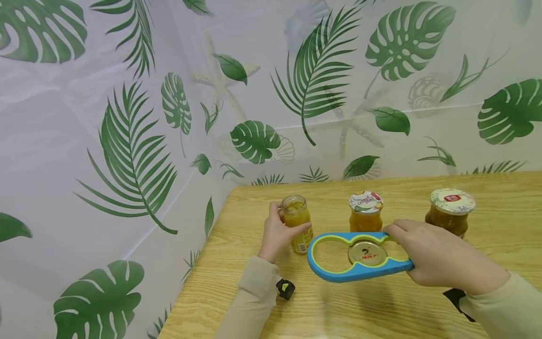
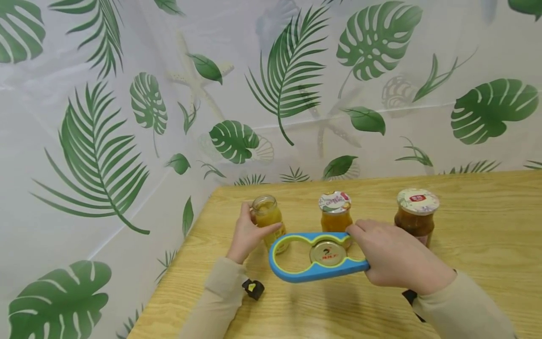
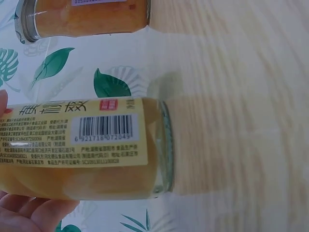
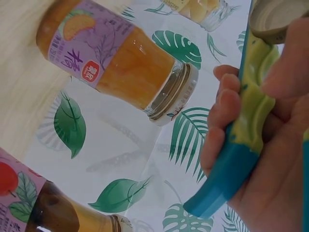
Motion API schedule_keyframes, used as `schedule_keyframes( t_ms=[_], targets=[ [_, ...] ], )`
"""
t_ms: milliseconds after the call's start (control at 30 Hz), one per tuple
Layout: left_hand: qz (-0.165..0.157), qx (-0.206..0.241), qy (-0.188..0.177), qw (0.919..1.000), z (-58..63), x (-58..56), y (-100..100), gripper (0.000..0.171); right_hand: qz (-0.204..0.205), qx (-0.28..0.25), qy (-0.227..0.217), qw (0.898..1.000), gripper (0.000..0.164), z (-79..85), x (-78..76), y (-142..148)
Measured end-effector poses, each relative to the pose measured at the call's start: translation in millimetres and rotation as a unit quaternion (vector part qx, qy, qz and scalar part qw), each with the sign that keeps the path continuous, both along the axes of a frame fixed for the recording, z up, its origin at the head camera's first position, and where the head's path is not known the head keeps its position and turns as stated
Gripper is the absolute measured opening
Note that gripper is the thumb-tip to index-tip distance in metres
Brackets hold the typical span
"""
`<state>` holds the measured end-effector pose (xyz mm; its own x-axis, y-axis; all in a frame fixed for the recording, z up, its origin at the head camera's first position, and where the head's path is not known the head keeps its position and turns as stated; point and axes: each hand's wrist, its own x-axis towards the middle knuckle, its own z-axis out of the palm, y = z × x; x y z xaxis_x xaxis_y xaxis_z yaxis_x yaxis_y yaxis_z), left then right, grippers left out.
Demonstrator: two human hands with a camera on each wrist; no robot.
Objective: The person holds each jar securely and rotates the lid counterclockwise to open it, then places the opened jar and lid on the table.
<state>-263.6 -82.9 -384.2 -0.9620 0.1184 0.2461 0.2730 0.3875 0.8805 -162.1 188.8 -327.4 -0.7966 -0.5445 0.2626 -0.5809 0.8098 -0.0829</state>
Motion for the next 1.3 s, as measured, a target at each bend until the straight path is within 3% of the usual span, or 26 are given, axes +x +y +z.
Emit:
schedule_keyframes(
  t_ms=[200,600,800,1033,1167,1300],
  targets=[
    [-0.012,-0.009,0.024,0.9996,-3.3,0.5,-0.7,0.059,0.004,-0.001,0.000,1.000,0.045,-1.2,0.4,-2.6],
    [-0.022,0.004,0.016,0.9996,-1.4,-1.3,-2.2,0.056,0.033,-0.041,0.033,0.998,0.051,-9.9,-0.4,-15.9],
    [-0.035,0.005,0.016,0.9992,-2.5,-2.3,-2.2,0.059,0.043,-0.063,0.003,0.997,0.051,-18.3,-5.2,-27.5],
    [-0.070,0.040,0.019,0.9966,-3.1,-2.9,-4.6,0.058,0.021,-0.110,-0.041,0.993,0.046,-30.3,-8.7,-46.7],
    [-0.069,0.016,0.025,0.9972,-0.6,0.2,-7.2,0.056,0.022,-0.169,-0.083,0.982,0.040,-33.3,-6.7,-59.4],
    [-0.072,-0.010,-0.001,0.9974,2.1,-0.7,-9.9,0.060,0.045,-0.208,-0.138,0.967,0.034,-34.6,-6.8,-68.9]
  ],
)
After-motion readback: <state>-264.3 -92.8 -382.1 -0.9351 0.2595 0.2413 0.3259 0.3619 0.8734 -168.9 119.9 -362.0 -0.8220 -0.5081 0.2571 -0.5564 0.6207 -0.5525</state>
